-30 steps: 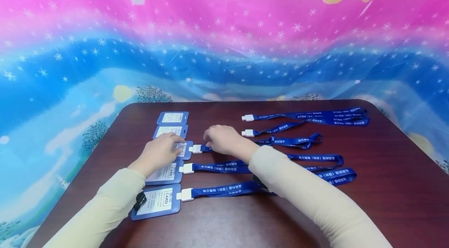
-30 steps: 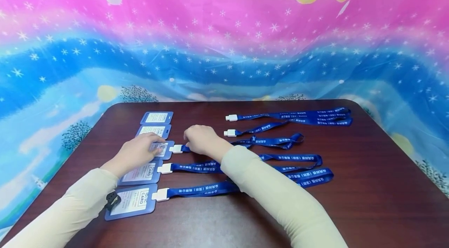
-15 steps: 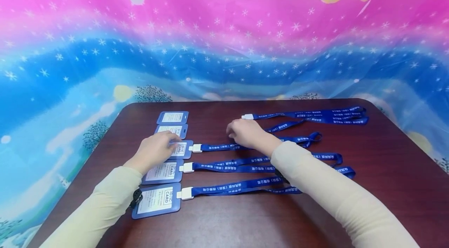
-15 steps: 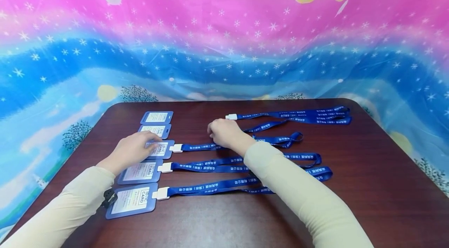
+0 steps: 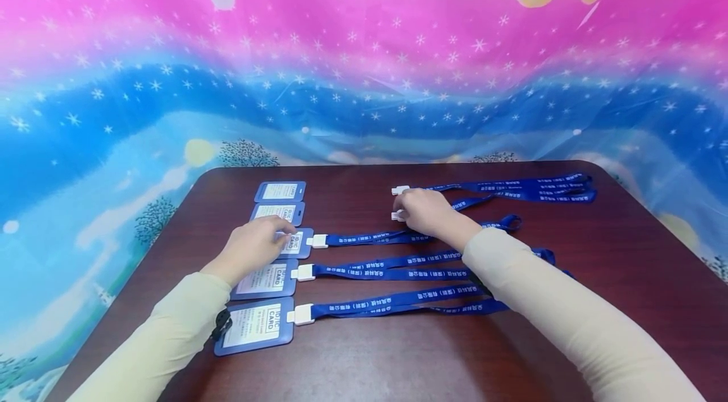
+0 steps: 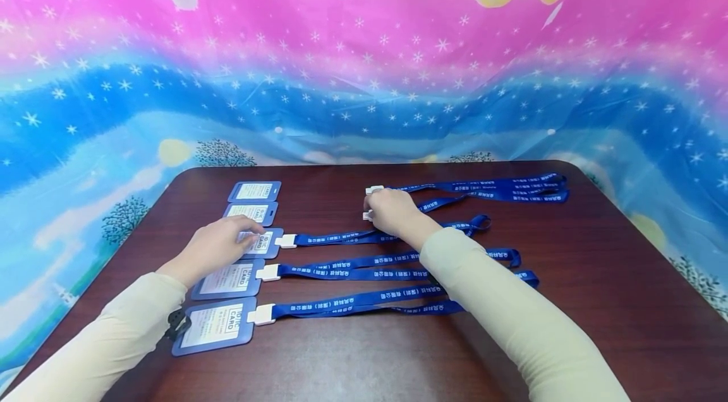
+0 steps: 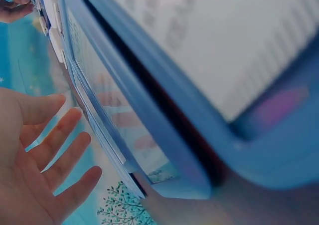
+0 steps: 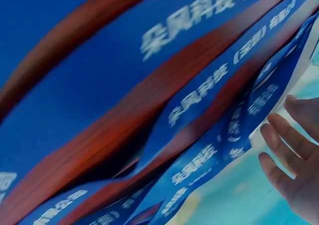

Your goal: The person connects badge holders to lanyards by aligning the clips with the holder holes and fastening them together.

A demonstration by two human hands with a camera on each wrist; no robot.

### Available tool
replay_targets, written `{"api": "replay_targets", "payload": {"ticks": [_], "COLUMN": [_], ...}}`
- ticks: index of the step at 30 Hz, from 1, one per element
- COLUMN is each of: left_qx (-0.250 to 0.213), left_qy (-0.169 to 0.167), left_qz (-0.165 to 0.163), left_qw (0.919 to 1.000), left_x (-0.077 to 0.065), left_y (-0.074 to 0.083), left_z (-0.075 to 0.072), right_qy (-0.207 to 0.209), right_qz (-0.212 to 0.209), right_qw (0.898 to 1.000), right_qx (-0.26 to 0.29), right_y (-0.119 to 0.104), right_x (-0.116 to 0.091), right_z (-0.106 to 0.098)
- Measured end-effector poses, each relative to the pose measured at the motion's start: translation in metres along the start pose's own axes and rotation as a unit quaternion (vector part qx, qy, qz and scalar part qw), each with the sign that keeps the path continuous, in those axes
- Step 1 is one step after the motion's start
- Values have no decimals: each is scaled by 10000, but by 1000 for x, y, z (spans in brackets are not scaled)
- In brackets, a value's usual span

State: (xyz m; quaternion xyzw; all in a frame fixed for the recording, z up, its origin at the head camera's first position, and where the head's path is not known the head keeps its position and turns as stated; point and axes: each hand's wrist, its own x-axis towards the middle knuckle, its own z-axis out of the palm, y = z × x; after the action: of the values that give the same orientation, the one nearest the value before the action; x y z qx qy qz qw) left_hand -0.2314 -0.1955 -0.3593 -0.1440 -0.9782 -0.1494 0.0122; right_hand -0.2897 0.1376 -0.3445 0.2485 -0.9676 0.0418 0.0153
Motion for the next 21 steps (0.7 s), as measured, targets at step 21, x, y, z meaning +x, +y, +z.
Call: {"api": "replay_targets", "payload": {"ticks": [21], "left_qx": [123], "left_qy": [-60], "left_qz": [158], "left_qw": [9998], "left_x": [9], "left_y": [-6], "left_z": [-8], "right_qy": [-383], "right_qz": [434], "right_qw": [9983], "right_qx": [-79], "right_y": [12], "right_x": [5], "right_z": [5]}}
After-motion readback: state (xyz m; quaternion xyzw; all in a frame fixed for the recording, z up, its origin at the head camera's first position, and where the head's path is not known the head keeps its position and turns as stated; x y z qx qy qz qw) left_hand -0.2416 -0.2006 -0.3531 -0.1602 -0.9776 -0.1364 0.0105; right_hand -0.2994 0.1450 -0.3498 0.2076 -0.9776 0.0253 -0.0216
